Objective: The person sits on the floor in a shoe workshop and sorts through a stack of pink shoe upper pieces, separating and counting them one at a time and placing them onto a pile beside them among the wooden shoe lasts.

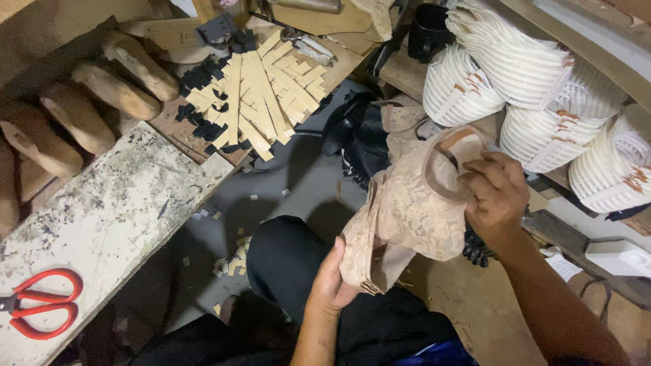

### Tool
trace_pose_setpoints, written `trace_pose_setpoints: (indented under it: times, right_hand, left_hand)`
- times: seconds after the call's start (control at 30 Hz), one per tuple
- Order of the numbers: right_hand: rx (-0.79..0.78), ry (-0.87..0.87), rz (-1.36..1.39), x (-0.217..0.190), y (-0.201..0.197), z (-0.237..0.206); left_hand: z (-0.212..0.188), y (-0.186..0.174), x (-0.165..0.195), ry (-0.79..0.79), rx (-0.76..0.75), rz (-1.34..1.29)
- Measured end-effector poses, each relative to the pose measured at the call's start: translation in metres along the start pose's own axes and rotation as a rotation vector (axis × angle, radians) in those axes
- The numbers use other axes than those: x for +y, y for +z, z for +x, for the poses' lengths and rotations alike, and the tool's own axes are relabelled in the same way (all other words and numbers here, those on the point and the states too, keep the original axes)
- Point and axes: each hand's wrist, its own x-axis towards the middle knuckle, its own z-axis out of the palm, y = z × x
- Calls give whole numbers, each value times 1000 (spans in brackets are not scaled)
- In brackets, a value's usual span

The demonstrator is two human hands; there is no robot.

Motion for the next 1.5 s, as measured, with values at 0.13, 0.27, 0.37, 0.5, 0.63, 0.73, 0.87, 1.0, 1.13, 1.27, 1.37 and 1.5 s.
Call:
trace_pose_setpoints:
  times: [0.13, 0.27, 0.37, 0.5, 0.63, 0.73, 0.87, 1.0, 1.13, 1.27, 1.37, 1.5]
  right_hand:
    - [-26, -68, 81, 5, 6, -1]
    - [-136, -100, 274, -3, 26, -17]
    - [-230, 15, 289, -8, 33, -26]
    - [-215, 217, 368, -30, 28, -33]
    - [-333, 142, 640, -61, 17, -42]
    - [-364, 94, 597, -73, 22, -44]
    - [-396, 220, 572, -62, 30, -44]
    - [-209, 267, 515, -34, 28, -46]
    - [26, 555, 519, 1, 17, -44]
    - [182, 532, 644, 40, 0, -38]
    - [148, 564, 560, 47, -7, -41]
    - [67, 400, 460, 21, 3, -46]
  left_hand:
    - [3, 7, 2, 9, 42, 6]
    - [2, 9, 4, 74, 10, -12]
    - [1, 12, 5, 111, -18, 1]
    - [3, 16, 6, 140, 19, -16]
    - [7, 14, 5, 149, 43, 44]
    - [7, 11, 1, 133, 60, 118]
    - [10, 12, -2, 136, 163, 189]
    - [15, 20, -3, 228, 201, 228]
    - [14, 22, 0, 285, 203, 171]
    - [11, 16, 2, 273, 153, 125]
    - [9, 10, -1, 230, 71, 110]
    - [6, 2, -7, 154, 40, 130]
